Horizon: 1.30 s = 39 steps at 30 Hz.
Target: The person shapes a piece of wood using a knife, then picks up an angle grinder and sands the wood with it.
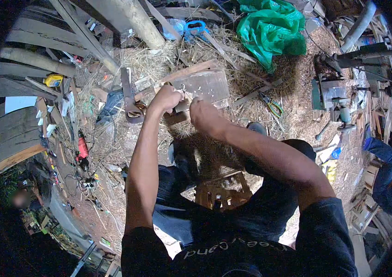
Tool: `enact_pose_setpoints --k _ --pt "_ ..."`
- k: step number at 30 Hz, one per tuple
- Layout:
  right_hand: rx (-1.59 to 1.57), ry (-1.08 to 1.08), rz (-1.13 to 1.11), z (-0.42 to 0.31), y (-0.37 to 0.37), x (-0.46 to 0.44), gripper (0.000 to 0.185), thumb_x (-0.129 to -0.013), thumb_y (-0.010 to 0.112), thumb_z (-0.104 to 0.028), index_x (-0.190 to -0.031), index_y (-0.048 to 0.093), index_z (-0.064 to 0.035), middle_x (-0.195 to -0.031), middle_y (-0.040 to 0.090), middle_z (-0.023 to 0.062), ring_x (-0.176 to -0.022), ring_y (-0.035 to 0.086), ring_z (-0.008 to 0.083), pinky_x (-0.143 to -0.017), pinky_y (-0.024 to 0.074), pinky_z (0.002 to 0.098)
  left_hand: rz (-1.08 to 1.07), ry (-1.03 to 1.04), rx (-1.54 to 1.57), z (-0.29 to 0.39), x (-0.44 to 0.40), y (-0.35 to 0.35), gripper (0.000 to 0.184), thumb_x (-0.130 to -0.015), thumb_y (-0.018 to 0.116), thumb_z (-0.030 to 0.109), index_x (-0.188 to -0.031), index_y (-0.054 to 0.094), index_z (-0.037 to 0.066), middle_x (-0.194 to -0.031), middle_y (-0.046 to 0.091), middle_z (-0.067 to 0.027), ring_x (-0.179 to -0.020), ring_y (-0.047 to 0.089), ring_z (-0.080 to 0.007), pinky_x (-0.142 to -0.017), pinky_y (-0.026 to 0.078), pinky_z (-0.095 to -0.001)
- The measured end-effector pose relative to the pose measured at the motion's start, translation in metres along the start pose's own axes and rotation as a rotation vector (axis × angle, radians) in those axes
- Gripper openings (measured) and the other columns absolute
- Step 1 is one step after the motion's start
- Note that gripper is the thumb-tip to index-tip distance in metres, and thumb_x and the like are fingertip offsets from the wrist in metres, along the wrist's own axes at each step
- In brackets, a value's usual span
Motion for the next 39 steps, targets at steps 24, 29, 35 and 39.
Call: enact_pose_setpoints --k 24,29,35,39 --pt "-0.035 0.117 -0.006 -0.007 -0.024 -0.003 0.026 -0.086 0.046 -0.006 -0.103 0.053 0.0112 -0.089 0.063 0.0229 -0.081 0.067 0.0323 -0.070 0.0549 0.0410 0.024 0.055 -0.170 0.000 -0.015 0.007 0.026 -0.077 0.061 0.023 -0.073 0.060 -0.003 -0.058 0.053 -0.0064 -0.045 0.050 -0.0166 -0.040 0.039 -0.0349" --pt "-0.085 0.130 -0.040 0.003 0.000 -0.023 0.026 -0.085 0.046 -0.006 -0.103 0.053 0.0123 -0.096 0.063 0.0269 -0.088 0.066 0.0366 -0.071 0.0547 0.0415 0.025 0.045 -0.080 -0.006 -0.020 0.002 0.030 -0.075 0.061 0.021 -0.085 0.063 -0.008 -0.067 0.062 -0.0145 -0.049 0.057 -0.0213 -0.042 0.044 -0.0369" --pt "-0.300 -0.031 -0.038 0.029 0.000 -0.030 0.021 -0.081 0.053 -0.013 -0.097 0.063 -0.0056 -0.089 0.066 0.0198 -0.077 0.063 0.0421 -0.070 0.0537 0.0442 0.099 0.179 -0.116 -0.011 -0.024 0.011 0.033 -0.075 0.060 0.020 -0.092 0.063 -0.008 -0.069 0.063 -0.0150 -0.049 0.058 -0.0219 -0.044 0.045 -0.0365" --pt "-0.318 -0.145 0.013 0.031 -0.018 -0.003 0.019 -0.081 0.053 -0.013 -0.091 0.062 0.0001 -0.081 0.065 0.0230 -0.077 0.064 0.0433 -0.071 0.0531 0.0463 0.082 0.091 -0.205 0.002 -0.018 0.010 0.037 -0.072 0.056 0.016 -0.098 0.064 -0.009 -0.081 0.066 -0.0236 -0.066 0.065 -0.0262 -0.058 0.050 -0.0386"
Point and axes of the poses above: each hand's wrist, its own x-axis away from the middle knuckle, its own y-axis out of the palm, z = x × y, the point moved 2 cm from there along -x, towards the middle knuckle
